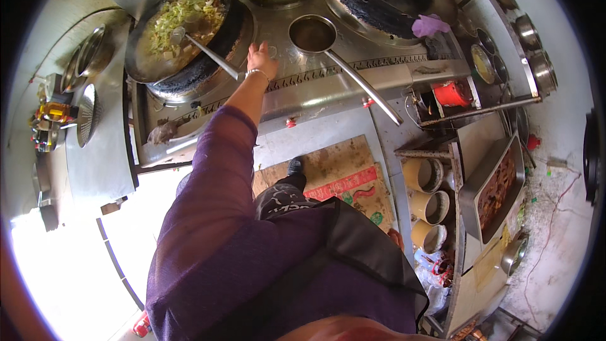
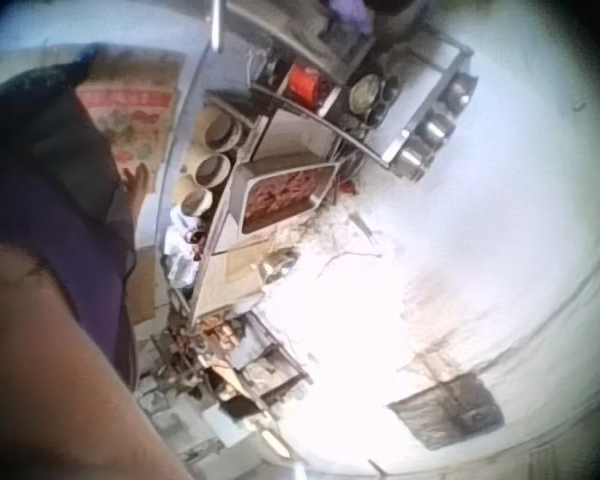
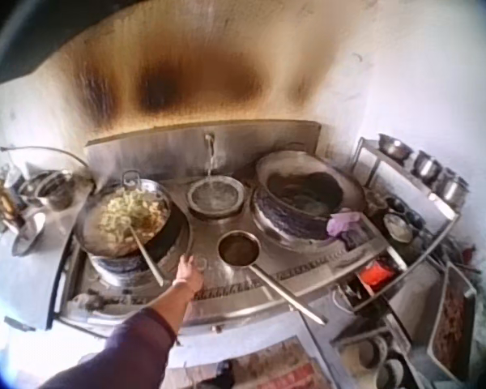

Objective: The person slices tofu into cubes and adds them to a wok containing vegetables. They stir the contents, then add a powdered seasoning from a yellow packet and liquid from a ladle, continuing to stir the mixture in the wok.

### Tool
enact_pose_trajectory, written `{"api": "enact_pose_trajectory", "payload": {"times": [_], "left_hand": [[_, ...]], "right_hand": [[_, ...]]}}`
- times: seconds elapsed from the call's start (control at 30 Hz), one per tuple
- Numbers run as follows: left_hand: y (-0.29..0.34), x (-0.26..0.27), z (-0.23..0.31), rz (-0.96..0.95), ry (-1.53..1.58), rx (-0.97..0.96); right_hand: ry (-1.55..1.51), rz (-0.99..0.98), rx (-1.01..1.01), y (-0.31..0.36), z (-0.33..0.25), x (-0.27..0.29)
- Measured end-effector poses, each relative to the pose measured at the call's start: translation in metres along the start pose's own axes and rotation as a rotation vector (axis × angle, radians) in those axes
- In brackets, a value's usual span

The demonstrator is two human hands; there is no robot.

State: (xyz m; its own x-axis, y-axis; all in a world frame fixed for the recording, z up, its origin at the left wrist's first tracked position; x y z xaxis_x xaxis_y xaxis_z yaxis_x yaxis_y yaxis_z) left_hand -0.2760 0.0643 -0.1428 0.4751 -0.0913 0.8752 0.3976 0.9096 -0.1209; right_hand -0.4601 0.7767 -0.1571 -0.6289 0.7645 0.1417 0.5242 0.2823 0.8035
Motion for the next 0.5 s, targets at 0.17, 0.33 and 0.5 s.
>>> {"api": "enact_pose_trajectory", "payload": {"times": [0.17, 0.33, 0.5], "left_hand": [[-0.066, -0.034, -0.014, -0.227, -0.225, -0.010], [-0.102, -0.058, -0.039, -0.378, -0.226, 0.003], [-0.109, -0.057, -0.040, -0.453, -0.247, -0.048]], "right_hand": [[0.150, -0.077, 0.188, 0.027, -0.161, -0.056], [0.271, -0.129, 0.272, -0.016, -0.278, -0.081], [0.607, -0.410, 0.253, -0.123, -0.358, -0.147]]}}
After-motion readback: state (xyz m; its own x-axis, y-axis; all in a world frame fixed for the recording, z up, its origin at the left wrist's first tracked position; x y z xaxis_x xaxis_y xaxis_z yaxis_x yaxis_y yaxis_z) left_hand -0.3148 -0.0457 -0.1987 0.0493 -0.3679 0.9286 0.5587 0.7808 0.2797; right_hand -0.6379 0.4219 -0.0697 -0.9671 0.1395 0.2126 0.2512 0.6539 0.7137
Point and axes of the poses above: each hand's wrist, its own y-axis away from the middle knuckle, its own x-axis out of the back of the hand, z = x × y, the point moved 2 cm from there along -y, towards the middle knuckle, and after that the axes turned 11 degrees about -x, right-handed, at the moved point
